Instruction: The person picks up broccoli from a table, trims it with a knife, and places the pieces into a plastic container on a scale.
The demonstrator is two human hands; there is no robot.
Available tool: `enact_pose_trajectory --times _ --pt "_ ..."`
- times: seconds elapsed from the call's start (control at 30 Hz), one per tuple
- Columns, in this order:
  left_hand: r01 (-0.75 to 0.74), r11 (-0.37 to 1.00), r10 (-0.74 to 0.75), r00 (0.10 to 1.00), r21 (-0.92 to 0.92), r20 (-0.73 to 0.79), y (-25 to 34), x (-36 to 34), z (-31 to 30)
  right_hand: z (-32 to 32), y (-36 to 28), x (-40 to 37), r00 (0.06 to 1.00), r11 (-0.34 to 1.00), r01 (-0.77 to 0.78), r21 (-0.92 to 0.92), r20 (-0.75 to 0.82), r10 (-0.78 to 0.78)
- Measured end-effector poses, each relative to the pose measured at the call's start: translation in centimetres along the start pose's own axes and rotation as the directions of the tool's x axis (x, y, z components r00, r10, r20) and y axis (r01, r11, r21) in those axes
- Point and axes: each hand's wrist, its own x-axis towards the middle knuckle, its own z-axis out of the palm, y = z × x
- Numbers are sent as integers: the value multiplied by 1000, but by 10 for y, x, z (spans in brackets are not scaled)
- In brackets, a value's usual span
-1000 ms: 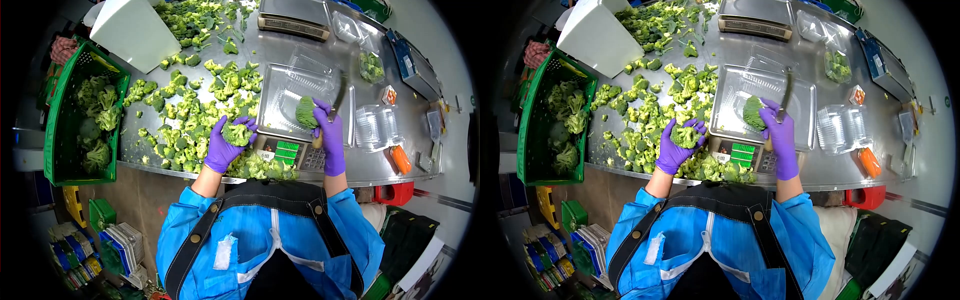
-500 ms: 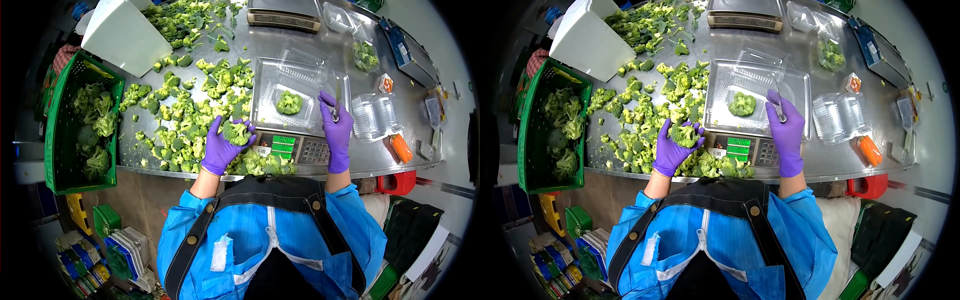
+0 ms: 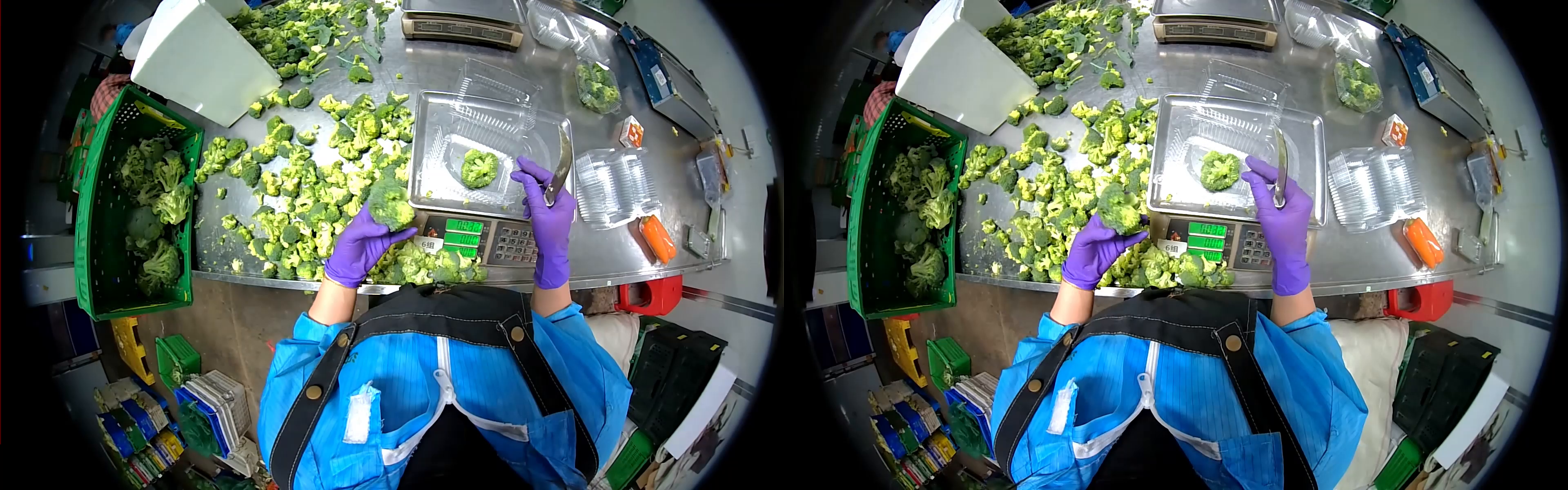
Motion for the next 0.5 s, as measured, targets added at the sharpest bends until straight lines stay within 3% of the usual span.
enact_pose_trajectory --times 0.03,0.1,0.17,0.23,0.27,0.3,0.37,0.43,0.5 --pt "0 1000 0 1000 1 -2 -1 0 1 1 -1 0 1000 1000 -16 15 18 16" --pt "-57 932 73 997 357 -33 -2 1 3 3 -6 -2 999 999 -33 30 38 32" --pt "-29 899 65 996 436 -68 -3 0 1 6 -11 -3 982 974 -185 130 60 178" --pt "35 813 57 989 581 -140 -3 -2 0 8 -11 -5 982 976 -172 133 99 159" --pt "-11 782 122 983 624 -135 -4 -1 3 10 -11 -6 981 978 -159 135 136 141" --pt "-15 780 128 983 625 -135 -3 -1 9 12 -12 -7 981 978 -156 138 140 136" --pt "-23 785 119 986 619 -115 0 -3 22 17 -14 -11 939 966 -216 143 303 165" --pt "41 710 82 987 703 -140 3 -3 23 25 -19 -17 917 975 -180 131 382 118" --pt "-22 923 16 1000 384 18 -5 5 17 35 -25 -22 849 988 -108 111 527 33"
